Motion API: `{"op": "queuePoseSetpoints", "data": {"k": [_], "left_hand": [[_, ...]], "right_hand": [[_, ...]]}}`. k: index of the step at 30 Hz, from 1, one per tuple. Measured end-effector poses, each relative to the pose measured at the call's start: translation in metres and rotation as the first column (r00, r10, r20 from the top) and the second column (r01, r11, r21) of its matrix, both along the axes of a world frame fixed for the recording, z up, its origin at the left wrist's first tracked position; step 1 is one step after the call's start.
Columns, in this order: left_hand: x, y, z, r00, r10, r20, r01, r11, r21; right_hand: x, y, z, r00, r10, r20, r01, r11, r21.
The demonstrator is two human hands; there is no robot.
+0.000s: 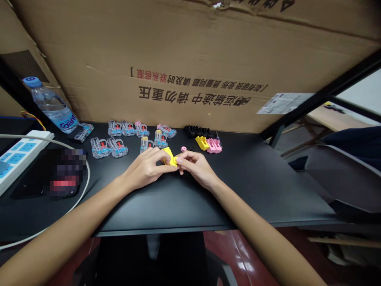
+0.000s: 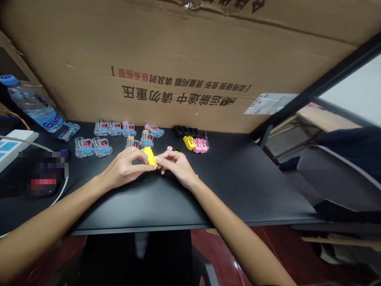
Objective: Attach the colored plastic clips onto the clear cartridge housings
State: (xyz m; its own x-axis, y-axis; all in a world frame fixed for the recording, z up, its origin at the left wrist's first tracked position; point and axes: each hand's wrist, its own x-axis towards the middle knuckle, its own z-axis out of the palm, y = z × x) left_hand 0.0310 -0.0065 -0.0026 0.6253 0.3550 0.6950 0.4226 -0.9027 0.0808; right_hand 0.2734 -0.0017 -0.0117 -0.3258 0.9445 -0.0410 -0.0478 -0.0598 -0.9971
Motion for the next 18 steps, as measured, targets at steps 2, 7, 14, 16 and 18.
{"op": "queuePoseSetpoints", "data": {"k": [2,7,14,16,18], "left_hand": [[0.0011,-0.0009,-0.0004,1.0,-0.01,0.002,0.01,1.0,0.001],[0.0005,0.0007,-0.0009,0.999,-0.029,-0.045,0.028,0.999,-0.016],[0.0009,0.0014,0.0007,0.994,-0.109,-0.016,0.109,0.994,-0.007],[0.0018,0.0017,0.0008,0.992,-0.122,0.006,0.122,0.992,-0.003],[0.0025,0.0024,0.0005,0.991,-0.132,0.02,0.132,0.991,-0.001]], "right_hand": [[0.0001,-0.0004,-0.0005,1.0,0.005,-0.01,-0.005,1.0,-0.013],[-0.0012,-0.001,-0.0021,0.997,0.013,-0.081,-0.02,0.996,-0.083],[-0.0026,0.0006,-0.0045,0.986,0.004,-0.165,-0.031,0.987,-0.159],[-0.0019,0.0004,-0.0043,0.984,0.033,-0.177,-0.059,0.987,-0.147],[-0.0014,-0.0001,-0.004,0.982,0.055,-0.178,-0.078,0.989,-0.127]]}}
